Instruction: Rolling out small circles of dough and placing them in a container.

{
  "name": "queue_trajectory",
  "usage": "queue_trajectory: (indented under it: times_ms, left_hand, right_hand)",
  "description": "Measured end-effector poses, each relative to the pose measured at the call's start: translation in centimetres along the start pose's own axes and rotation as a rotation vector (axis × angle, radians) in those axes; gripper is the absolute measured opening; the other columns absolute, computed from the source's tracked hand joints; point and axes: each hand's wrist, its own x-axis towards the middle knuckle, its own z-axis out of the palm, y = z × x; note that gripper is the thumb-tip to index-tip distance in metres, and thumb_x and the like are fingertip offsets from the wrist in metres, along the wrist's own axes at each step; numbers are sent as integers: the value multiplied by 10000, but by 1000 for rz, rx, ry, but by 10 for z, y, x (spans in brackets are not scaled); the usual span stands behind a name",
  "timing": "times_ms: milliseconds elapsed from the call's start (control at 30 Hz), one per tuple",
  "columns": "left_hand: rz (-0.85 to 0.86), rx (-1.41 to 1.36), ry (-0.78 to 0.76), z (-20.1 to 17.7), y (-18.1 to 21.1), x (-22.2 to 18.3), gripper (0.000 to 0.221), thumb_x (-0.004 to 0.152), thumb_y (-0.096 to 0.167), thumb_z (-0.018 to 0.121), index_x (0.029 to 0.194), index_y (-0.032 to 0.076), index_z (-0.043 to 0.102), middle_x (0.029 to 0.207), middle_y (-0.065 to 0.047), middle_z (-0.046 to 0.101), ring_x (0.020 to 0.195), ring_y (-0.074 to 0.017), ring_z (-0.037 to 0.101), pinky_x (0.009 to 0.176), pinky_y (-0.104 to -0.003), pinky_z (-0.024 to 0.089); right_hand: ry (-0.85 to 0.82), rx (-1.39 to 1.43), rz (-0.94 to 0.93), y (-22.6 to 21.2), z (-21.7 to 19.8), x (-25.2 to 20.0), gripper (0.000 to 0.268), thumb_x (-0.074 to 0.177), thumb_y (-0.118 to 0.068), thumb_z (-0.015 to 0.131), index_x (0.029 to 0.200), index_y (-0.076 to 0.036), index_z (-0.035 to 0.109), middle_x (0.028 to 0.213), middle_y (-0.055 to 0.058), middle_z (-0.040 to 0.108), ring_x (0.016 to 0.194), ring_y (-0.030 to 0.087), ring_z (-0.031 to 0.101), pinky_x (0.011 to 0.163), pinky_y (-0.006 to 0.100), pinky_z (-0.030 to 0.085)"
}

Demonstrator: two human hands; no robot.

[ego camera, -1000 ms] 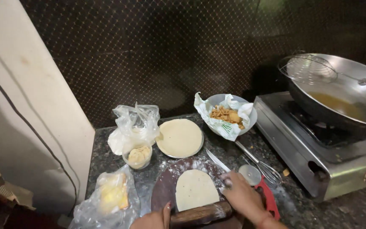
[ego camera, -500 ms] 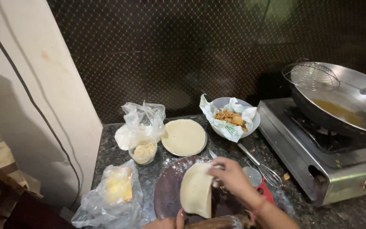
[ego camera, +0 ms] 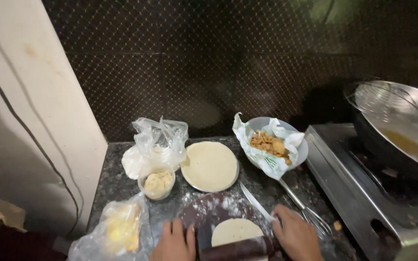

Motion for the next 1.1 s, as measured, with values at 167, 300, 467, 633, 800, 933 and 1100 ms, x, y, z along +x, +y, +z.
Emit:
queue_trajectory:
  times_ms: [167, 300, 467, 633, 800, 933, 1100]
  left_hand:
    - [-27, -28, -137, -116, 68, 63, 265, 983, 383, 546, 1019, 124, 587, 1016, -150, 648, 768, -418, 682, 627, -532, 545]
    - [126, -2, -82, -115, 69, 71, 260, 1004, 365, 544, 987, 107, 579, 908, -141, 629, 766, -383, 675, 641, -514, 539]
    - [272, 15, 114, -106, 53, 16, 260, 949, 341, 608, 917, 83, 591, 838, -143, 585, 789, -368, 615, 628, -494, 509]
    - [258, 71, 54, -105, 40, -27, 378, 799, 455, 705, 908, 103, 618, 872, -174, 580, 764, -382, 584, 577, -495, 505]
    - [182, 142, -57, -108, 38, -54, 391, 791, 498, 707, 873, 120, 647, 861, -137, 590, 771, -350, 606, 536, -483, 510]
    - [328, 170, -12, -100, 24, -81, 411, 842, 506, 649, 722, 125, 743, 740, -100, 689, 634, -349, 669, 489, -503, 520]
    - [53, 212, -301, -141, 55, -88, 616, 906, 624, 538, 631, 121, 763, 632, -184, 686, 518, -383, 703, 512, -519, 556]
  right_hand:
    - [43, 36, 56, -31, -6, 56, 269, 898, -375, 596, 1056, -161, 638, 922, 121, 735, 893, 344, 714, 780, 479, 540]
    - [128, 44, 8, -33, -5, 57, 255, 903, -383, 604, 1024, -163, 645, 892, 120, 719, 846, 353, 706, 736, 477, 533]
    - [60, -35, 83, -15, 5, 5, 242, 886, -412, 587, 1015, -213, 638, 861, 65, 743, 866, 288, 733, 716, 452, 545]
    - [82, -189, 106, 5, 16, -42, 363, 826, -406, 594, 1157, -257, 598, 927, 66, 751, 845, 304, 740, 711, 462, 561]
    - [-55, -179, 198, -6, -2, -59, 358, 853, -447, 598, 1149, -247, 572, 923, 55, 758, 893, 290, 746, 767, 458, 566]
    - [-143, -18, 231, -6, -6, -57, 354, 827, -414, 681, 1110, -211, 621, 1000, 53, 753, 1003, 275, 722, 858, 425, 552]
    - [94, 241, -150, -27, 18, -19, 335, 747, -244, 770, 1032, -83, 703, 1027, 140, 709, 1050, 323, 665, 913, 400, 510]
